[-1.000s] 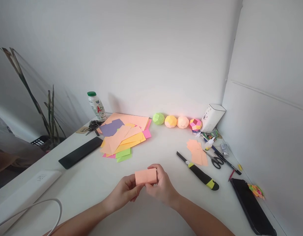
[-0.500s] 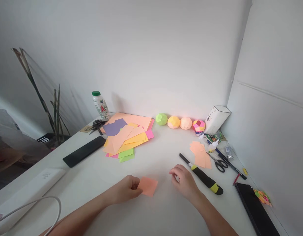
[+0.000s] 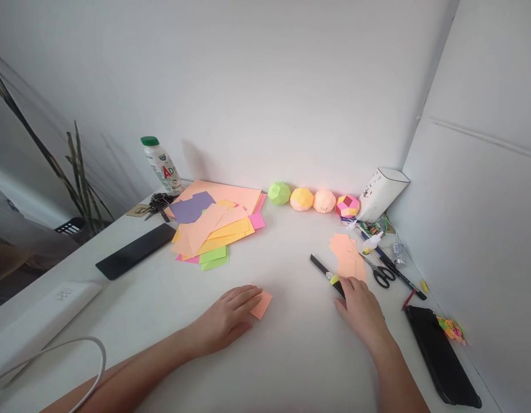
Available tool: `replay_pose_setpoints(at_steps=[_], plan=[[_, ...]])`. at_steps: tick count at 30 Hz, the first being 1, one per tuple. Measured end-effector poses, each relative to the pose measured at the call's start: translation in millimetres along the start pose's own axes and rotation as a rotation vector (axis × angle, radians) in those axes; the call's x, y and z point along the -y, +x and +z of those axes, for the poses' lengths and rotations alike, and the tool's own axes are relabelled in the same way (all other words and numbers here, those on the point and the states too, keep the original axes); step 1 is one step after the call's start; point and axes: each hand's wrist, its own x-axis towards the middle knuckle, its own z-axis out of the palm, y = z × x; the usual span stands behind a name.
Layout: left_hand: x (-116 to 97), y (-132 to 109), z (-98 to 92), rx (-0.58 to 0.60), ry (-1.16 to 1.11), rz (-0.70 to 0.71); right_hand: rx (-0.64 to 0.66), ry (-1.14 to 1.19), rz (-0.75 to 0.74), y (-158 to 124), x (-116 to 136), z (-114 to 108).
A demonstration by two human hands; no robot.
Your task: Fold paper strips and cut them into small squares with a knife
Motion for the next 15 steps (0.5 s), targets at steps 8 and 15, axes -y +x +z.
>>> replay_pose_setpoints(at_steps=[8,15], plan=[[10,5,1.7,0.011,-0.109,-0.025,0.067,0.116,0.039,2,-9,-4],[12,6,-2.0,0.030,-0.150,-0.011,0.244,0.432,-0.351,-9,27,-27]])
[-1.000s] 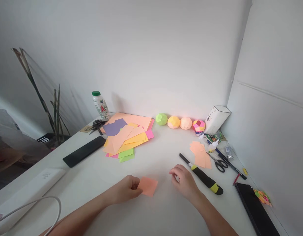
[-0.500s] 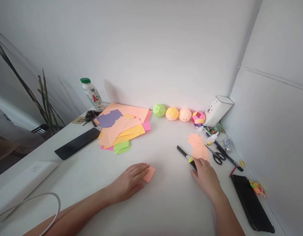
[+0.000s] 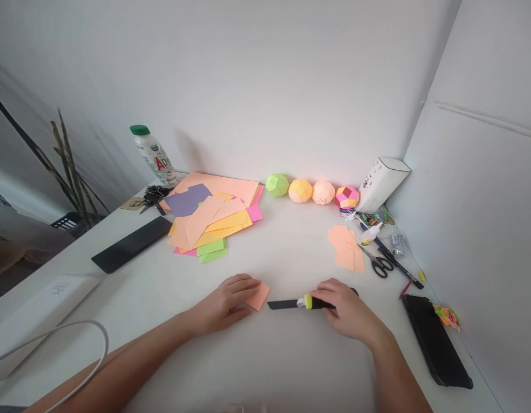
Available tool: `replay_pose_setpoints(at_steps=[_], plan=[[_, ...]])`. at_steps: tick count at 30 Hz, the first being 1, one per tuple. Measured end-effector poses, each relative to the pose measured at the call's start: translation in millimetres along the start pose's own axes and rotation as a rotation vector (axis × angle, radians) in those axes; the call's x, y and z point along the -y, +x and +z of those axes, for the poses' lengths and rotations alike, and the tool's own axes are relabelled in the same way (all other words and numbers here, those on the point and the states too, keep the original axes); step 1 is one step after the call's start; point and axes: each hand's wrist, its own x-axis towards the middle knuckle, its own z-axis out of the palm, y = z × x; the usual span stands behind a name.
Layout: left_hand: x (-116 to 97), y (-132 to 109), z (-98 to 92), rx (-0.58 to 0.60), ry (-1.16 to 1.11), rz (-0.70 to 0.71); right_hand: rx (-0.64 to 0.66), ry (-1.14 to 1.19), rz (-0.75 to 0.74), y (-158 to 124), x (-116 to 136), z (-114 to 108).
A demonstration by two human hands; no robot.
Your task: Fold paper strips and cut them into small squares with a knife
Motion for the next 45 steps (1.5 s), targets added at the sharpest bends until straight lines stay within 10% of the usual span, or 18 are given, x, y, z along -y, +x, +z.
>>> replay_pose_setpoints(at_steps=[45], plan=[[-7,2,-10.2,0.089,0.092,0.029,0.060,-0.017,-0.058,8,24,9]])
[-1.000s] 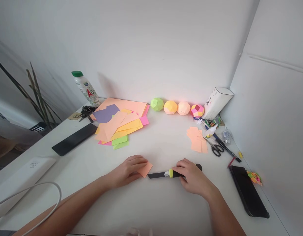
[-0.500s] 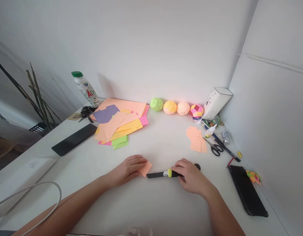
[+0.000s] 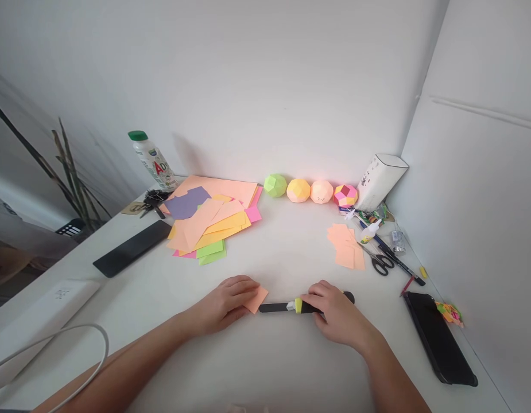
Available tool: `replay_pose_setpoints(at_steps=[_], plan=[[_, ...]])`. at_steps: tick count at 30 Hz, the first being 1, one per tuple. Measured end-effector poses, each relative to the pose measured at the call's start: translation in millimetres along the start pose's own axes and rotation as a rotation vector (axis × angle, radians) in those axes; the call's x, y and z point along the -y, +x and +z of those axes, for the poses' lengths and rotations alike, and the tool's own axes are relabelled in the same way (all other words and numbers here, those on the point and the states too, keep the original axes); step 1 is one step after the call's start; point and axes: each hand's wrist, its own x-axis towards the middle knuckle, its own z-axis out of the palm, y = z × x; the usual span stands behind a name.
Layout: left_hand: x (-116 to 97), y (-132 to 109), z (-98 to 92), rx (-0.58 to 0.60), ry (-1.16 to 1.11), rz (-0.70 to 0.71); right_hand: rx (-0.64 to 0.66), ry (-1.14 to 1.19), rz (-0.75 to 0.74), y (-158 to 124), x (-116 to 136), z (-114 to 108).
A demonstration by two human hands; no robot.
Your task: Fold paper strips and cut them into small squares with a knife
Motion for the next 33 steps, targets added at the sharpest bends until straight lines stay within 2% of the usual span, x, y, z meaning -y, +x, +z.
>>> replay_pose_setpoints(at_steps=[5,15,25,33], plan=[[-12,-5,8.6,0.063,0.119,-0.067,-0.010,-0.049,0.047,-2,1,0],[-13,-15,30.5,0.099,0.226,-0.027,0.054,-0.112,0.099,-5,14,5],[-15,-16,28.6,0.128,0.197,-0.020,0.059,-0.226,0.086,-2,26,15],[-13,-15,27.2,0.153,0.175,-0.012,0.109,-0.168,0.123,-6,26,8]])
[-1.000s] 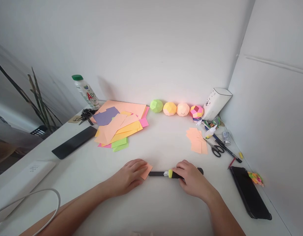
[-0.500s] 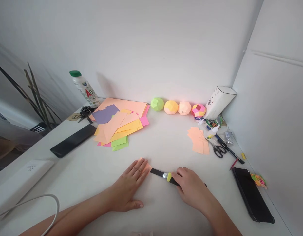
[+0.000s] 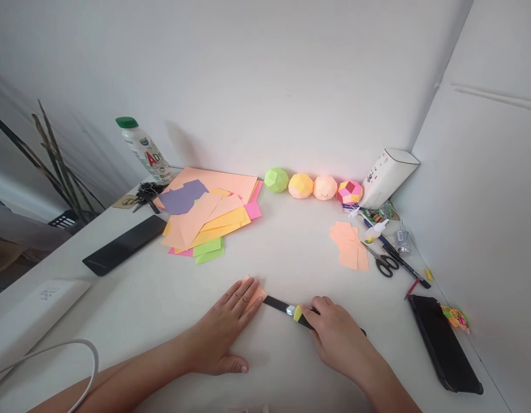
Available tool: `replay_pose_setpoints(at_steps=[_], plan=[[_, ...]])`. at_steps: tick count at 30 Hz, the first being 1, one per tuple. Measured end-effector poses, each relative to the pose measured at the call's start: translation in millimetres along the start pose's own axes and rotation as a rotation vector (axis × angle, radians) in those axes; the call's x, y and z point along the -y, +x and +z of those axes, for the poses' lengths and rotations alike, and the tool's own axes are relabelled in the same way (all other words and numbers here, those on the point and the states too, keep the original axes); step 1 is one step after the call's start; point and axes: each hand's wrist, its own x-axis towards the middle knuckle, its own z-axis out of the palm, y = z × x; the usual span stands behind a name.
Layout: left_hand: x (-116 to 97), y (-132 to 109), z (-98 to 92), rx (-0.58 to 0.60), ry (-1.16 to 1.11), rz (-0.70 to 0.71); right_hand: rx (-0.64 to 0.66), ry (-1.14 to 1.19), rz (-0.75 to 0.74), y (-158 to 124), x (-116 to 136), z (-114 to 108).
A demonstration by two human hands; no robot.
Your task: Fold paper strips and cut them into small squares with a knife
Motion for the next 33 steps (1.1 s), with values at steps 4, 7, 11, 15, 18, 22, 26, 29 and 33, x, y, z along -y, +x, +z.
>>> replay_pose_setpoints(at_steps=[4,7,11,15,18,22,26,29,33], plan=[[0,0,0.2,-0.012,-0.008,0.004,0.019,0.013,0.019,1,2,-1],[0,0,0.6,-0.025,-0.011,0.003,0.015,0.005,0.028,1,4,0],[0,-1,1.0,-0.016,-0.005,0.002,0.005,0.002,0.028,0,3,2],[0,0,1.6,-0.042,-0.006,0.008,-0.025,-0.038,0.008,2,4,5],[-1,0,2.1,-0.052,0.006,0.010,-0.053,-0.081,-0.013,8,8,8],[-1,0,2.2,-0.051,0.011,0.010,-0.099,-0.087,-0.037,12,9,10],[0,0,1.2,-0.041,0.007,0.023,-0.073,-0.070,-0.026,9,8,6],[0,0,0.3,-0.028,-0.012,0.042,-0.031,-0.054,-0.006,3,10,3],[-1,0,-0.7,-0.015,-0.031,0.063,-0.032,-0.014,0.004,-4,10,6]])
